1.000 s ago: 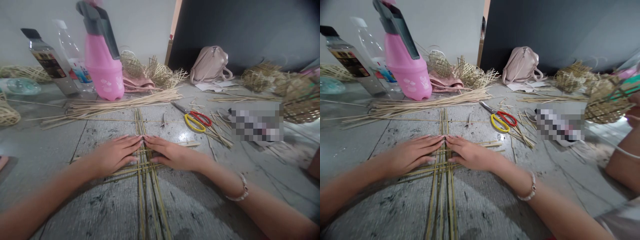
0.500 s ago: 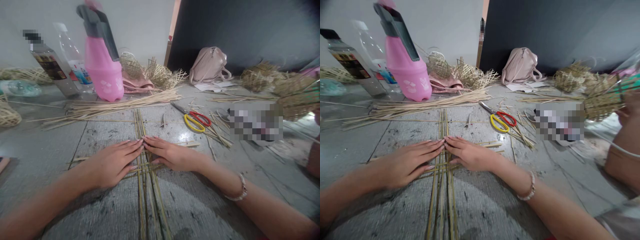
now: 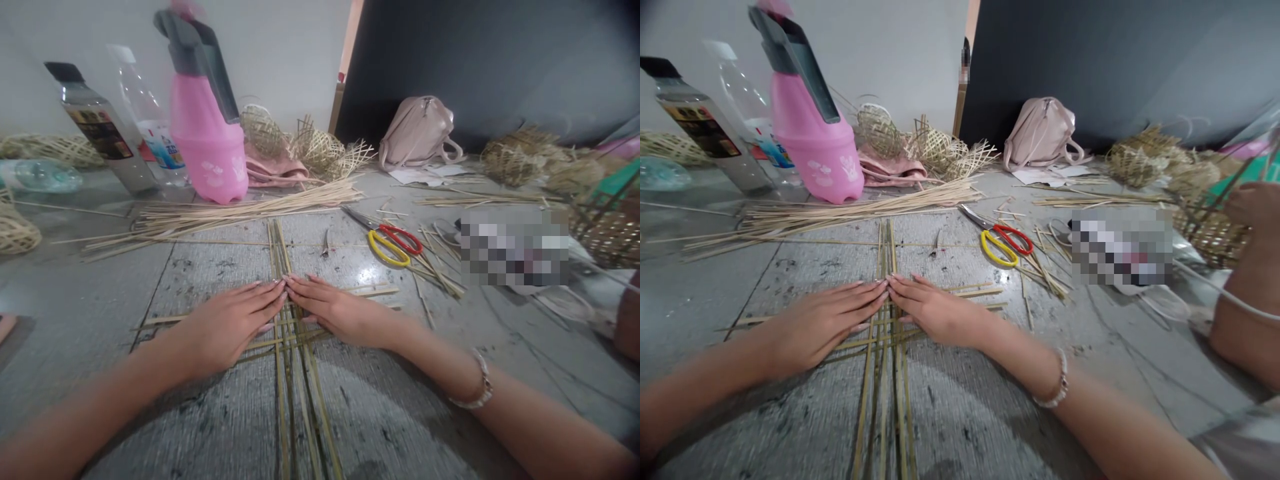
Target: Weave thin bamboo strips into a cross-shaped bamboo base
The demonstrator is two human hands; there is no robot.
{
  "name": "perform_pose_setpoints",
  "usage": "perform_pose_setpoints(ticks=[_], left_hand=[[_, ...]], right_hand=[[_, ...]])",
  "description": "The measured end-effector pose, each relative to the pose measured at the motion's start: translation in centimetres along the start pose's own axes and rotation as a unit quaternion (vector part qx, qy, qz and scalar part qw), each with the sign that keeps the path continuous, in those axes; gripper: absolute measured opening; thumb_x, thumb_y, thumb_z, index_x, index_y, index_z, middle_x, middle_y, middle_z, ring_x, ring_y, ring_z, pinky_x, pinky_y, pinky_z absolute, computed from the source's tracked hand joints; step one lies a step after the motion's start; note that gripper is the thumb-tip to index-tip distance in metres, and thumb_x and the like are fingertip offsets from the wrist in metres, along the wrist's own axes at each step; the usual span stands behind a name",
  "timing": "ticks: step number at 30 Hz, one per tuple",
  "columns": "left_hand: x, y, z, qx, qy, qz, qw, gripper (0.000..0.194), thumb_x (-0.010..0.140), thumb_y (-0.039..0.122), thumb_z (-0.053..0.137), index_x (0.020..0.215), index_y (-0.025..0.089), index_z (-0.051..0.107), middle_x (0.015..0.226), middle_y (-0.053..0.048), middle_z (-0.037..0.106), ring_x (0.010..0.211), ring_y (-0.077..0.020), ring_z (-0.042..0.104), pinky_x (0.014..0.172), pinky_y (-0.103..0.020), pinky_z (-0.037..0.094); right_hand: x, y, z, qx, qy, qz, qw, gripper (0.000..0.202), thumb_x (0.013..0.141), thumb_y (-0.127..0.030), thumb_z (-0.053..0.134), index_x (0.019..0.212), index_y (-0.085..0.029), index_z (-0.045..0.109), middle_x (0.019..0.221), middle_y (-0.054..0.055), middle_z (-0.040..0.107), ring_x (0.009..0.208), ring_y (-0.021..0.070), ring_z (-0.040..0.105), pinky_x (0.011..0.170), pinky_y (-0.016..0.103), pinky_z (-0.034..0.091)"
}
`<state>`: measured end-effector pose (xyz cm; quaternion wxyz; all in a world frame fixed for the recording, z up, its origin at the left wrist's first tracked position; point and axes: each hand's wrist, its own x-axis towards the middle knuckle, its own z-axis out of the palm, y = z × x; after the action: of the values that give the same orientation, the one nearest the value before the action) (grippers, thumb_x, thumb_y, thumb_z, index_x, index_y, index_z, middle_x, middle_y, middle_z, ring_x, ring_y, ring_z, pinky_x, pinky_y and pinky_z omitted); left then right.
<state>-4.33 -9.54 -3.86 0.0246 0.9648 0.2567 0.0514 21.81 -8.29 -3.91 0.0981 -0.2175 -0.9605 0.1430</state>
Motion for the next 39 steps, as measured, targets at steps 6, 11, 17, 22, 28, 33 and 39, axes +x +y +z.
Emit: perform_pose_setpoints(ticks=[6,11,17,22,28,33,39], left_hand=[[0.1,-0.1,-0.2,-0.014,0.019,0.008,1.000,0.044,0.102,0.022,0.030,0.140,0.009,0.047,0.148,-0.015,0.044,0.137,-0.0244,0.043,0.115,-0.041,0.034],[0.2,-0.2,-0.2,-0.006,0.020,0.010,1.000,0.045,0.098,0.017,0.030,0.139,0.011,0.048,0.148,-0.014,0.045,0.138,-0.0241,0.042,0.114,-0.045,0.034],[0.2,-0.3,-0.3,-0.024,-0.001,-0.008,1.000,0.046,0.098,0.017,0.031,0.142,0.015,0.046,0.150,-0.011,0.042,0.139,-0.0214,0.040,0.116,-0.042,0.032],[0.2,-0.3,-0.5,-0.035,-0.007,-0.005,0.999,0.045,0.099,0.018,0.032,0.143,0.014,0.045,0.152,-0.010,0.039,0.141,-0.0196,0.036,0.118,-0.038,0.029],[0.3,-0.4,-0.7,-0.033,-0.011,0.004,0.999,0.045,0.103,0.021,0.026,0.142,0.010,0.046,0.150,-0.013,0.040,0.140,-0.0208,0.037,0.118,-0.039,0.029],[0.3,-0.3,-0.8,-0.041,-0.019,-0.009,0.999,0.044,0.102,0.020,0.028,0.142,0.013,0.046,0.152,-0.010,0.038,0.142,-0.0184,0.035,0.118,-0.038,0.028],[0.2,-0.3,-0.4,-0.038,-0.018,-0.009,0.999,0.046,0.098,0.016,0.032,0.142,0.013,0.045,0.153,-0.010,0.036,0.142,-0.0190,0.034,0.118,-0.039,0.028]], right_hand=[[0.1,-0.2,0.2,-0.005,0.007,0.016,1.000,0.046,0.099,-0.013,0.042,0.144,-0.005,0.040,0.152,0.019,0.036,0.146,0.0199,0.022,0.121,0.045,0.022],[0.2,-0.1,0.5,-0.007,0.027,0.020,0.999,0.045,0.096,-0.007,0.040,0.140,-0.001,0.045,0.150,0.021,0.039,0.146,0.0205,0.024,0.120,0.045,0.024],[0.3,0.7,-0.1,0.039,0.029,0.005,0.999,0.045,0.094,-0.002,0.038,0.138,-0.002,0.047,0.148,0.020,0.042,0.145,0.0181,0.028,0.121,0.043,0.024],[0.2,0.8,-1.3,0.087,-0.006,0.004,0.996,0.048,0.099,-0.021,0.048,0.145,-0.008,0.041,0.153,0.017,0.034,0.146,0.0161,0.023,0.122,0.040,0.021],[0.1,1.5,-0.6,0.071,0.006,-0.021,0.997,0.045,0.100,-0.018,0.043,0.145,-0.009,0.040,0.153,0.017,0.035,0.146,0.0152,0.022,0.122,0.040,0.022],[0.1,1.6,-0.1,0.050,0.025,-0.040,0.998,0.043,0.101,-0.016,0.039,0.141,-0.001,0.043,0.150,0.021,0.039,0.146,0.0167,0.025,0.122,0.041,0.023],[0.1,1.4,-0.1,0.047,0.018,-0.028,0.998,0.041,0.101,-0.014,0.037,0.140,-0.001,0.044,0.150,0.020,0.038,0.145,0.0165,0.025,0.122,0.040,0.024]])
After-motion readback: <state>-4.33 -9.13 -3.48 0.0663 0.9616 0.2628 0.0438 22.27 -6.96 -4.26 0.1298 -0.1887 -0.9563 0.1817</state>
